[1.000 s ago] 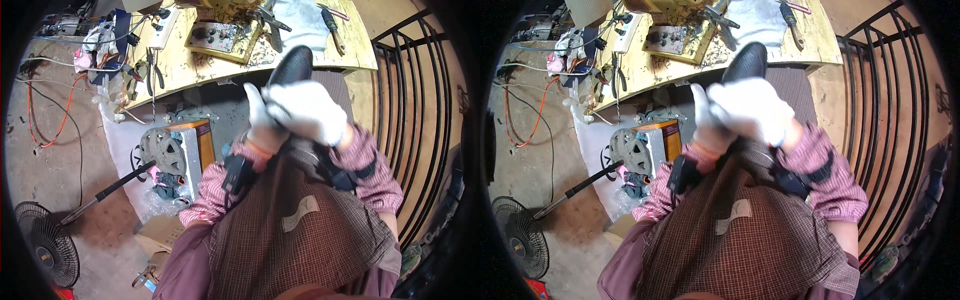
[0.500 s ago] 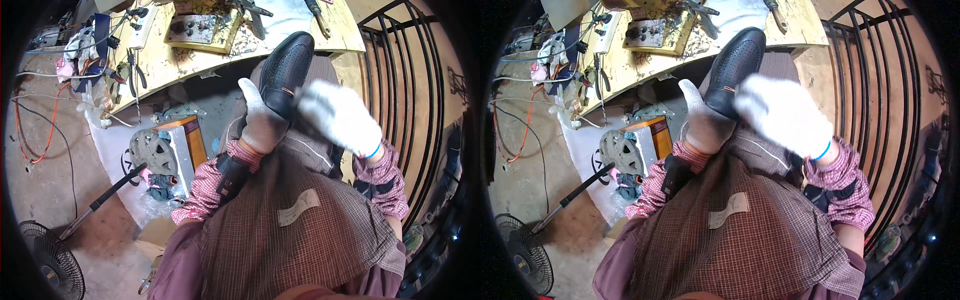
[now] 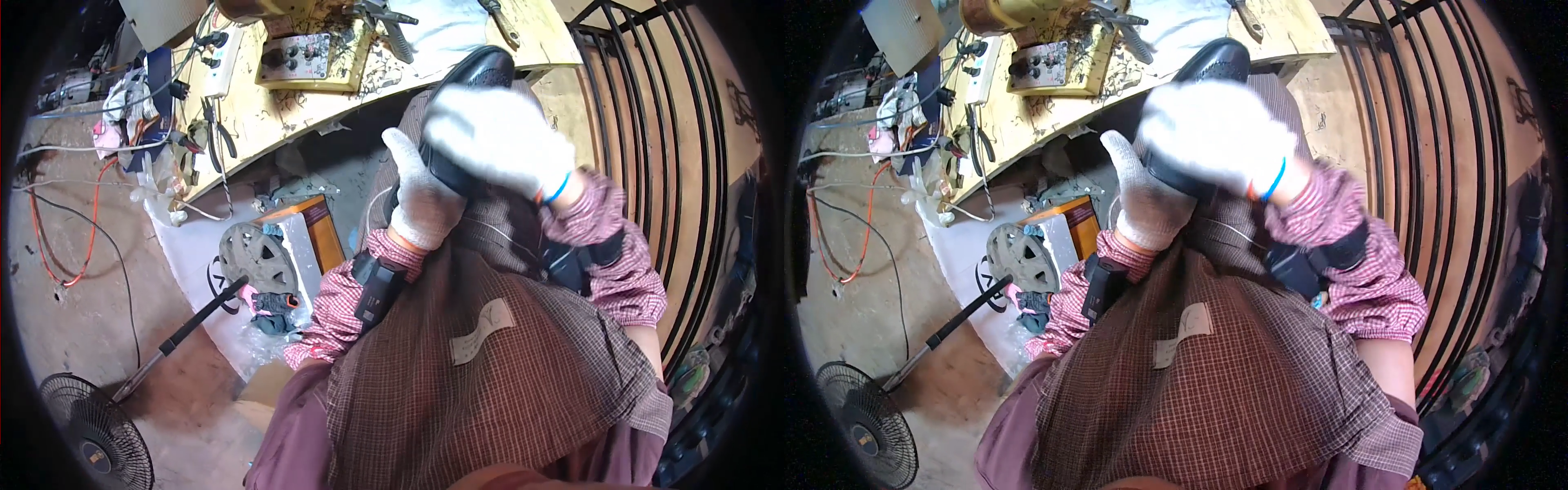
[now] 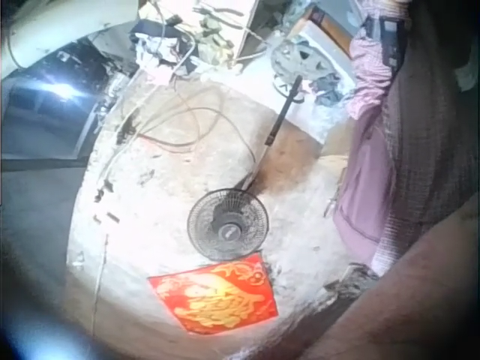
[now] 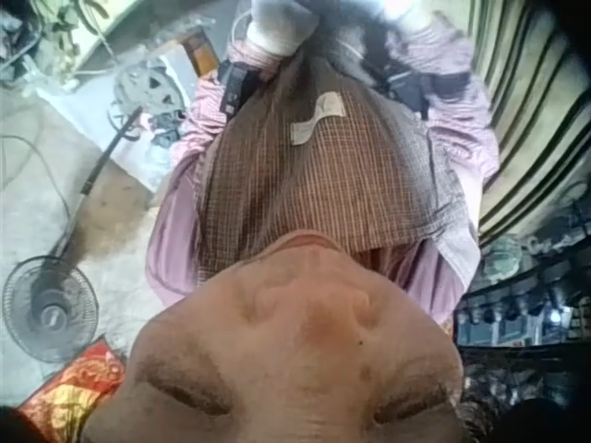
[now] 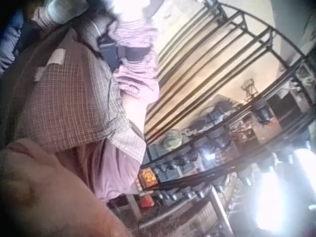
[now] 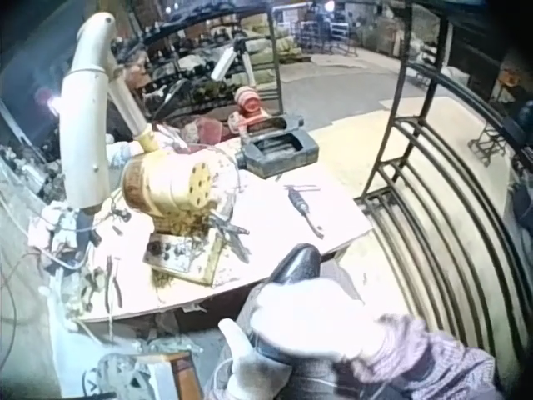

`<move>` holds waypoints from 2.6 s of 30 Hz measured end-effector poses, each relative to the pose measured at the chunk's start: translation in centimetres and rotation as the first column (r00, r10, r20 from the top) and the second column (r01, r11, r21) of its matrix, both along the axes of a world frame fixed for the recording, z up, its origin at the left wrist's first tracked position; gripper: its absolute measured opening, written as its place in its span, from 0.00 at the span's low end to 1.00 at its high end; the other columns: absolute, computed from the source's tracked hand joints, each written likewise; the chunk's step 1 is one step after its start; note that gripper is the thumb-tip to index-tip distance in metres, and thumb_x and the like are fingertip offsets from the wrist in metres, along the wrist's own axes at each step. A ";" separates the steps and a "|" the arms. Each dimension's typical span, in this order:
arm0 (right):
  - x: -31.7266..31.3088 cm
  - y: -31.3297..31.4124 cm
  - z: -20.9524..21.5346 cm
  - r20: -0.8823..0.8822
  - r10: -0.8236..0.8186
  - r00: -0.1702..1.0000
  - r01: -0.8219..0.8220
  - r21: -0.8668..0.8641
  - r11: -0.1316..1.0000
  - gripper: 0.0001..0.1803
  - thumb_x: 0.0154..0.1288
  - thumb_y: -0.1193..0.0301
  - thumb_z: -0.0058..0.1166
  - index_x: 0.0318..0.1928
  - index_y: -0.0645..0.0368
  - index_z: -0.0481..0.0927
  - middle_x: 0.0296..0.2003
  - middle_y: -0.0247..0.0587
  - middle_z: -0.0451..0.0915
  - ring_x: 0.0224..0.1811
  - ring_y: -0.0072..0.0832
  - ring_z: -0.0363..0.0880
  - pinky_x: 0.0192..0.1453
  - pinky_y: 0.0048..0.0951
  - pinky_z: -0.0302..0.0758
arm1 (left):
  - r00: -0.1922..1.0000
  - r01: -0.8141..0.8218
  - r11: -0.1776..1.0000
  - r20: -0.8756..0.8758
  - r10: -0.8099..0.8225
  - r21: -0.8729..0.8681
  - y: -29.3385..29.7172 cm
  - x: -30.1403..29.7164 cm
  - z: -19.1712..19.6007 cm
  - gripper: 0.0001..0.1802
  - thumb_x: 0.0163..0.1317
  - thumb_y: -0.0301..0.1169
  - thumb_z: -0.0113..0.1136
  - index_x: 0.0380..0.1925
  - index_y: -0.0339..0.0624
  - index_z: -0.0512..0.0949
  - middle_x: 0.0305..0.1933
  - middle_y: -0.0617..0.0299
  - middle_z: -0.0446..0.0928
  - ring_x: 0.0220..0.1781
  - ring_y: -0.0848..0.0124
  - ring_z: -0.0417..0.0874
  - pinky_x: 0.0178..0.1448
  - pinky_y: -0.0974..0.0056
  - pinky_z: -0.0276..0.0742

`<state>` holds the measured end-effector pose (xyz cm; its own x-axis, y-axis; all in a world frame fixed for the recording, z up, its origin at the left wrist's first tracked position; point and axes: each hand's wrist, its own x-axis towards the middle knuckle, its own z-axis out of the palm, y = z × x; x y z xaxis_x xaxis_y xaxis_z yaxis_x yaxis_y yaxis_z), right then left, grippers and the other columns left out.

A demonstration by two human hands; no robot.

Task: Clean and finish black leather shoes using a small brush and air compressor tool.

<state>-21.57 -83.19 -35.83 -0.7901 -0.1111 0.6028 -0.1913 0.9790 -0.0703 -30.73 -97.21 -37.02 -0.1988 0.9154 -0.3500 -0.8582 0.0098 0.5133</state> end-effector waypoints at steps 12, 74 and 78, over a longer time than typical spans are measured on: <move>-0.3 -2.1 2.4 0.532 -0.086 0.842 0.261 -0.262 0.929 0.13 0.60 0.66 0.60 0.45 0.52 0.84 0.42 0.43 0.85 0.36 0.36 0.86 0.40 0.35 0.83 | 0.996 0.043 0.998 0.077 -0.040 -0.046 -0.6 -0.3 -1.3 0.65 0.56 0.83 0.24 0.77 0.39 0.53 0.78 0.49 0.58 0.78 0.54 0.59 0.83 0.54 0.46; -1.0 -1.4 0.9 0.132 -0.161 0.978 0.207 -0.538 0.817 0.09 0.69 0.71 0.52 0.46 0.61 0.80 0.35 0.43 0.81 0.30 0.38 0.83 0.32 0.35 0.81 | 0.903 -0.255 0.966 0.367 0.224 0.039 -2.3 -6.4 -4.7 0.52 0.62 0.71 0.51 0.68 0.35 0.65 0.65 0.47 0.73 0.66 0.52 0.75 0.74 0.48 0.66; -0.8 -6.6 -1.7 0.286 -0.160 0.945 0.276 -0.429 0.860 0.06 0.65 0.70 0.58 0.39 0.59 0.80 0.21 0.44 0.75 0.25 0.40 0.81 0.30 0.38 0.79 | 0.771 -0.230 0.915 0.636 -0.037 0.332 -2.2 -6.2 -6.1 0.60 0.56 0.78 0.49 0.69 0.34 0.65 0.70 0.47 0.70 0.69 0.53 0.72 0.75 0.49 0.65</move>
